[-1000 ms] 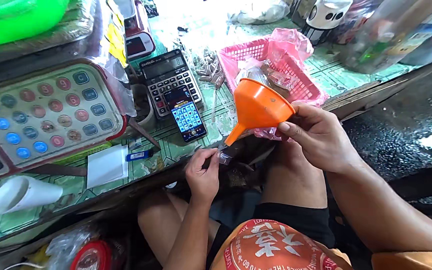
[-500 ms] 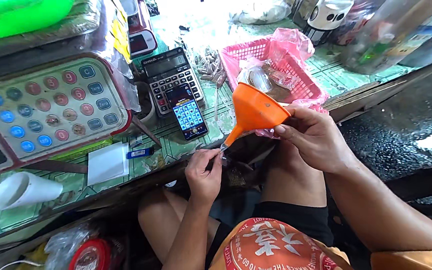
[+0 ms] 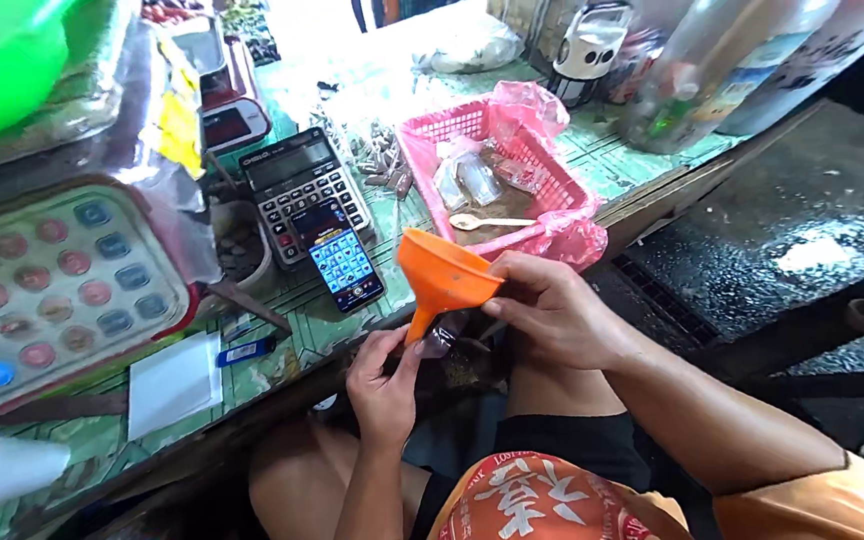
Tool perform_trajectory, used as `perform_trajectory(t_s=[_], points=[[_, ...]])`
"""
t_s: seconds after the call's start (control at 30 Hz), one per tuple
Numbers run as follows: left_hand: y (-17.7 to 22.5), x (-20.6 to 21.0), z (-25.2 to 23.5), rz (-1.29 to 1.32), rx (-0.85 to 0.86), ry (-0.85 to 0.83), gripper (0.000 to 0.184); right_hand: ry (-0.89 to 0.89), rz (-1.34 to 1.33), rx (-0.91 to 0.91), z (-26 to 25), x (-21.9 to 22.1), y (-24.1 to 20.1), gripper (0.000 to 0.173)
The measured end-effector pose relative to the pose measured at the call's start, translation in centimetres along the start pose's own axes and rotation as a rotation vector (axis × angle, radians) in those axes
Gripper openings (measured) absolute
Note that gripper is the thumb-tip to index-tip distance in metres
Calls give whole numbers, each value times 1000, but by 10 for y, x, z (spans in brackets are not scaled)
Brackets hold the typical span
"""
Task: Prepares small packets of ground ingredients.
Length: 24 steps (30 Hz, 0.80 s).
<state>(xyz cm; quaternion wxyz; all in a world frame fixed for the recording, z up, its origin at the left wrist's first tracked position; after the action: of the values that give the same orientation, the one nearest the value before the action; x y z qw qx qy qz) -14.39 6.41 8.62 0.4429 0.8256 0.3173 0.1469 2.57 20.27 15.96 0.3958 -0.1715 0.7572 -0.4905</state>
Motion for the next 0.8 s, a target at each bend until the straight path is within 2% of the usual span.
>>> perform_trajectory(t_s=[0.13, 0.23, 0.3, 0.37, 0.47, 0.53, 0.67, 0.8], points=[[-37, 17, 12, 528, -370, -96, 18, -138, 70, -18, -4, 5, 0, 24], [-46, 37, 25, 810, -500, -286, 19, -299, 72, -60, -10, 9, -7, 24], [-44, 45, 31, 814, -528, -358, 20, -405, 108, -92, -14, 9, -13, 20], [-43, 50, 36, 779, -532, -366, 24, -434, 163, -120, -25, 1, -22, 22], [-47, 55, 45, 772, -530, -320, 27, -224, 313, -72, -65, -41, -15, 18], [-51, 56, 53, 792, -550, -269, 30, -146, 535, 29, -99, -62, 20, 14], [-53, 53, 59, 706, -564, -204, 42, -371, 853, 288, -125, -56, 92, 16], [-65, 49, 67, 478, -549, -195, 54, -487, 965, 350, -130, -47, 108, 14]])
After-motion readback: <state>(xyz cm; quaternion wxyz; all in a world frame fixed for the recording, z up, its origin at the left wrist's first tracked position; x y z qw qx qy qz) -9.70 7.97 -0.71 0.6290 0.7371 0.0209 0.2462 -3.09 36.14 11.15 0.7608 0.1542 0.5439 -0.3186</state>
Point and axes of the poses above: each hand's wrist, its own z-axis away from the middle knuckle, its own x-axis out of the palm, y = z × x, the point moved 10 cm from there along -z, towards the middle knuckle, and after that the axes turned 6 degrees about x, right-handed, at the moved point
